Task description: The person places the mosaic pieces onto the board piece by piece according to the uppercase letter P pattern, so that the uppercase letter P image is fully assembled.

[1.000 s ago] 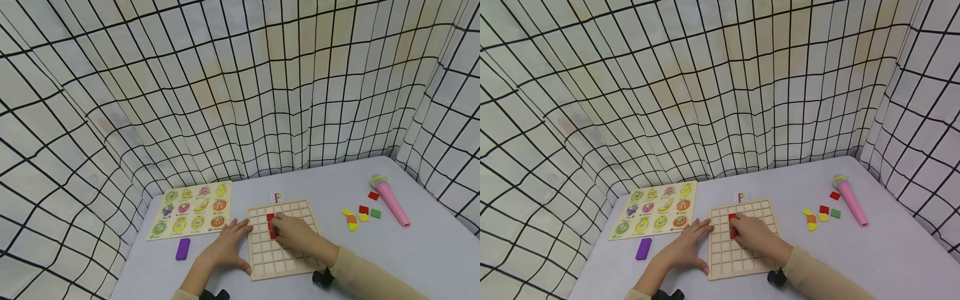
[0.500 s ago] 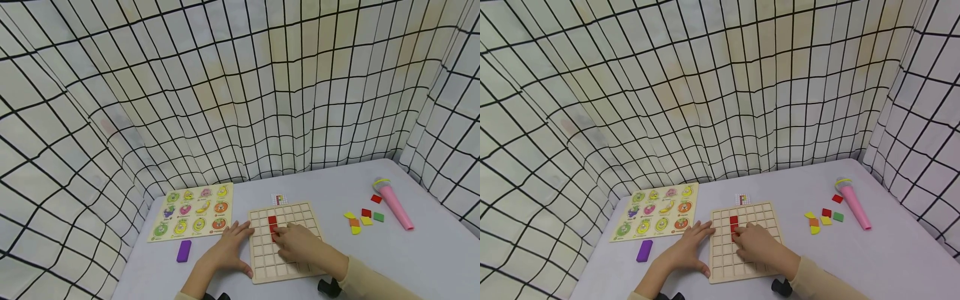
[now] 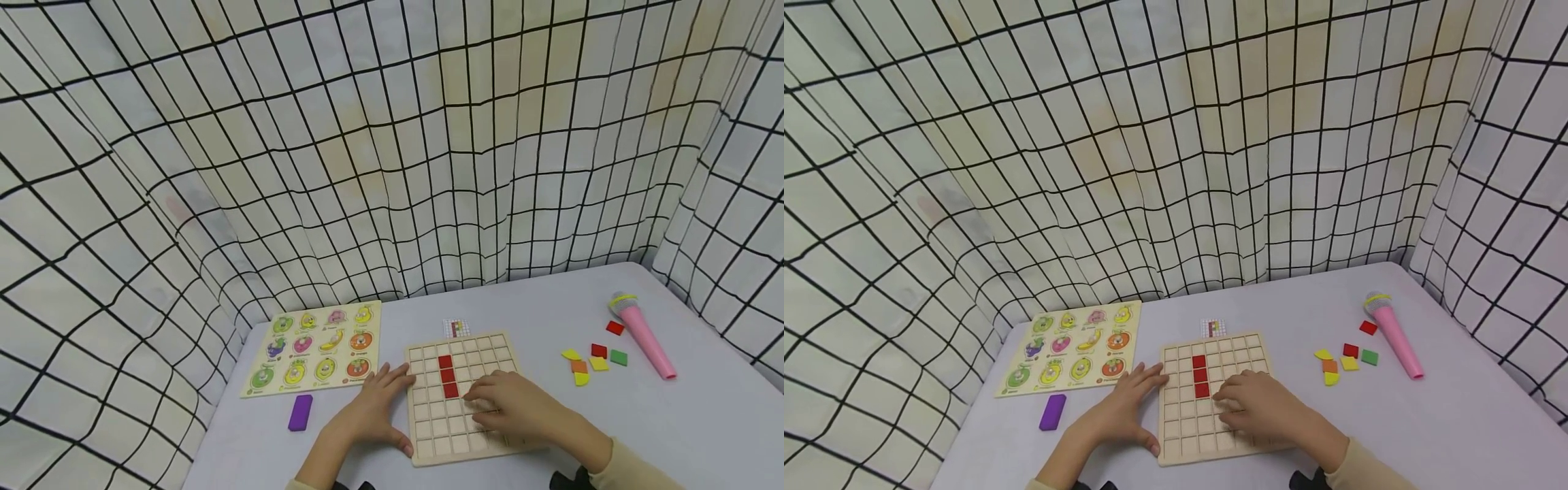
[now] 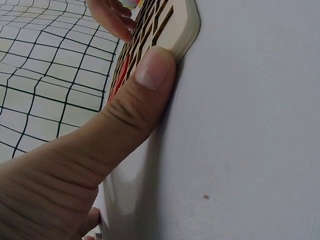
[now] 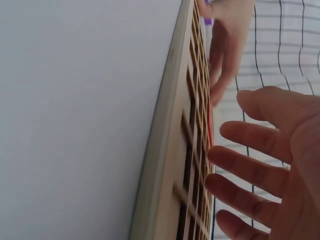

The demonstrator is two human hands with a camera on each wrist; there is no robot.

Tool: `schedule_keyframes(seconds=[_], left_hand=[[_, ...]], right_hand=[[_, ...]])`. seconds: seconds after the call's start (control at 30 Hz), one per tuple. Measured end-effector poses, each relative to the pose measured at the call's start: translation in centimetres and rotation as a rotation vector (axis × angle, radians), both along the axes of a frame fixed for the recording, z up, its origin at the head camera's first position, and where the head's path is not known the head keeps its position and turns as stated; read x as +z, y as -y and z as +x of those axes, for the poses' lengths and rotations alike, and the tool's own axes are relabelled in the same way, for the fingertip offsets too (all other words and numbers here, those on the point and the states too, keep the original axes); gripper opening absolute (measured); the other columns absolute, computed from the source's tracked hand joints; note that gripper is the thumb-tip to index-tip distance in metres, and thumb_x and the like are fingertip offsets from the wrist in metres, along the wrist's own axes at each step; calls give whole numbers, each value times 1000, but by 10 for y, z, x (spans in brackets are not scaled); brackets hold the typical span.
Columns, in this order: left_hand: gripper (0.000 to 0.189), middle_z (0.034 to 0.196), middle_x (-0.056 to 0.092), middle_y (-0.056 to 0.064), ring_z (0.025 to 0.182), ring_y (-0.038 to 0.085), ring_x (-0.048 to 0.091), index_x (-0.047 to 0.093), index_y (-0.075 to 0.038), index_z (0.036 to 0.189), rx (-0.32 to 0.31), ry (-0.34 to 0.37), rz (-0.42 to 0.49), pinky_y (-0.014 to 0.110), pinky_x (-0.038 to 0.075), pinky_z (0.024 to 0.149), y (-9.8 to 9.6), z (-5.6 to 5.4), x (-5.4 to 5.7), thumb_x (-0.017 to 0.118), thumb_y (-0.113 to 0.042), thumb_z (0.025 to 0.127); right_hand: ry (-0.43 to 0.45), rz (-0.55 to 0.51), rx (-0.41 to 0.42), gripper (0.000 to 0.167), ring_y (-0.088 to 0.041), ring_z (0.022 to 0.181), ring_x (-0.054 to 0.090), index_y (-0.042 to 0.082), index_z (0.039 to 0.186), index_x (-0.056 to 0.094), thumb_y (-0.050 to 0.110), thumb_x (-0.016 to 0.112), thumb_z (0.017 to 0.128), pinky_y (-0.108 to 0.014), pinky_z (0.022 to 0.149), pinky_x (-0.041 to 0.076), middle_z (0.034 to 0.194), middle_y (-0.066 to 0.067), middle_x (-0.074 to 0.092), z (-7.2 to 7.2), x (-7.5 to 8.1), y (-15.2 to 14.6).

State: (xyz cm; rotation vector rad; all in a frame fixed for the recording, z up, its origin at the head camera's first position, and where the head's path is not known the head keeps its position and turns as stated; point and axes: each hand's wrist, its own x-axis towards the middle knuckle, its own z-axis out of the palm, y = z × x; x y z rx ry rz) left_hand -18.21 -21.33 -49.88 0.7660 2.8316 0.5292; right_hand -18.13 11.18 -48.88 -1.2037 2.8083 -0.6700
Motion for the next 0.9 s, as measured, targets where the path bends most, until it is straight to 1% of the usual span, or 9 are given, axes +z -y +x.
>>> schedule_keyframes(seconds=[0.07, 0.17, 0.27, 0.37, 0.43, 0.57, 0.63, 0.67, 0.9], left_hand=[[123, 170, 31, 7, 155, 49, 21, 46, -20, 155, 0, 0, -2, 71, 16, 123, 0, 0, 0, 93, -67, 52], [122, 170, 31, 7, 155, 49, 21, 46, -20, 155, 0, 0, 0, 71, 16, 123, 0, 1, -1, 93, -67, 52], [122, 170, 31, 7, 156, 49, 21, 46, -21, 155, 4, 3, 0, 71, 16, 124, 0, 1, -1, 93, -67, 52], [123, 170, 30, 6, 156, 48, 20, 45, -21, 155, 8, 5, -4, 70, 15, 124, 0, 1, -1, 93, -67, 52], [123, 170, 30, 6, 156, 48, 20, 45, -21, 155, 8, 7, -5, 70, 15, 124, 0, 1, -1, 93, -67, 52], [123, 170, 30, 6, 156, 47, 19, 45, -21, 156, 4, 12, -2, 69, 15, 125, -1, 2, -1, 93, -67, 52], [123, 170, 30, 6, 156, 47, 19, 45, -21, 156, 1, 12, -2, 69, 16, 125, -1, 2, -1, 93, -67, 52], [123, 170, 30, 6, 156, 47, 19, 45, -21, 156, 1, 12, -1, 69, 16, 125, -1, 2, 0, 93, -66, 52], [123, 170, 30, 7, 156, 48, 19, 45, -19, 155, 2, 9, 1, 69, 16, 125, 0, 2, 0, 94, -64, 52]], right_hand=[[-7, -22, -31, 24, -14, 111, 66, 23, 118, 76, 32, 72, 96, -43, 96, 56, 118, 14, 72, -1, -1, -14], [-51, -28, -97, 22, -17, 109, 67, 23, 115, 77, 31, 73, 95, -46, 92, 57, 116, 11, 73, -4, 2, -37], [-124, -13, -178, 21, -22, 108, 68, 22, 113, 77, 29, 76, 93, -49, 89, 57, 114, 7, 73, -6, 5, -60], [-174, 19, -265, 23, -29, 110, 68, 19, 113, 78, 27, 78, 92, -52, 90, 58, 116, 0, 73, -9, 9, -84], [-163, 54, -317, 26, -34, 111, 67, 16, 115, 77, 27, 77, 92, -56, 89, 58, 119, -6, 72, -11, 10, -101], [-85, 149, -399, 31, -44, 110, 65, 12, 119, 75, 27, 76, 92, -63, 88, 56, 124, -18, 69, -12, 11, -132], [-64, 188, -420, 31, -47, 109, 64, 10, 120, 75, 27, 74, 93, -65, 88, 55, 125, -22, 68, -14, 11, -144], [-71, 201, -420, 31, -48, 108, 64, 10, 120, 74, 26, 74, 93, -65, 88, 55, 124, -22, 68, -15, 10, -149], [-119, 209, -378, 30, -46, 114, 63, 1, 121, 72, 17, 70, 95, -64, 100, 50, 122, -23, 68, -22, 6, -165]])
